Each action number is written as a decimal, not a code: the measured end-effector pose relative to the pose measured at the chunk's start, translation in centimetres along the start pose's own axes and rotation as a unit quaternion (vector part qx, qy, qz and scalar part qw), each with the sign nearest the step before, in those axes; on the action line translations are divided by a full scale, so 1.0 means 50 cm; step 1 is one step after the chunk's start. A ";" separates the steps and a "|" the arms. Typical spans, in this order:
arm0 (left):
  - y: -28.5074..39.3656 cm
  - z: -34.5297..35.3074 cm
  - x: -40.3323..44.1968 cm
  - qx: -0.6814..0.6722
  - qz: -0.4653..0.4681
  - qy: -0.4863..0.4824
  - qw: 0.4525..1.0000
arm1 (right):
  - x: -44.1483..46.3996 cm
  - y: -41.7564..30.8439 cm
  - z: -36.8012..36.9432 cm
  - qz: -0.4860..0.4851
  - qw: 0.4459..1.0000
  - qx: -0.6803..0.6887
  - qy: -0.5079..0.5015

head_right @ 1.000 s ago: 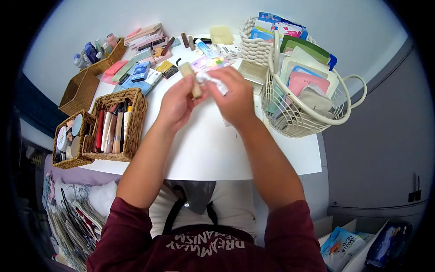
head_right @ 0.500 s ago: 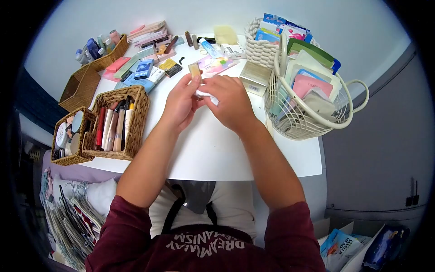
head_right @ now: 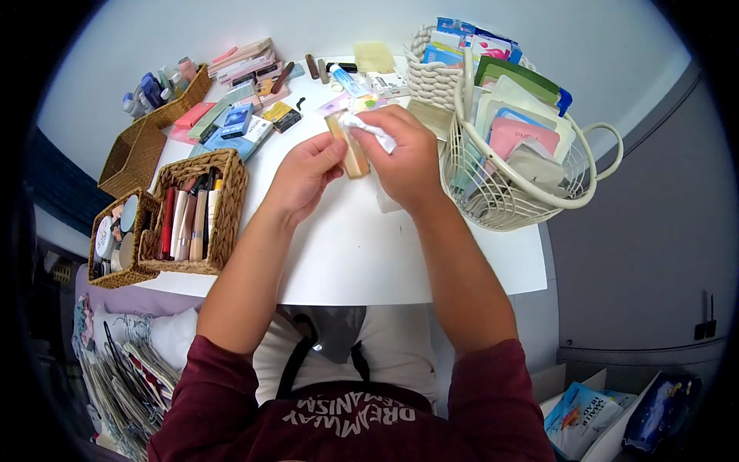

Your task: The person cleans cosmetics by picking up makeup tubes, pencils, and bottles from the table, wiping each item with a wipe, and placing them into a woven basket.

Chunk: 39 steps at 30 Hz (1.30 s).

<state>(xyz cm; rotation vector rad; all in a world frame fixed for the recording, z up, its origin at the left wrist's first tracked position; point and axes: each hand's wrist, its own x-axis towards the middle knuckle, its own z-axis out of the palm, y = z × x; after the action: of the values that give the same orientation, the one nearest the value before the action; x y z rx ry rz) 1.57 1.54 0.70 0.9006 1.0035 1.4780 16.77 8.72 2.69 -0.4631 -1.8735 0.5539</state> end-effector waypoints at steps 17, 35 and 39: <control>0.020 -0.024 0.003 -0.130 0.019 0.032 0.991 | -0.010 -0.001 0.012 -0.122 0.986 -0.107 0.026; -0.008 0.005 -0.008 0.468 0.369 0.146 0.789 | -0.003 -0.004 -0.008 -0.078 0.993 -0.019 0.087; -0.009 -0.011 -0.001 0.497 0.404 0.145 0.754 | -0.004 -0.018 0.000 -0.062 0.997 -0.021 0.047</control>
<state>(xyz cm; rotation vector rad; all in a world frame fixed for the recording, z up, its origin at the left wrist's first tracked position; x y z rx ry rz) 1.25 1.47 0.07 2.1204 1.8475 1.7816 16.77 7.88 3.05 -0.3912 -1.8128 0.4033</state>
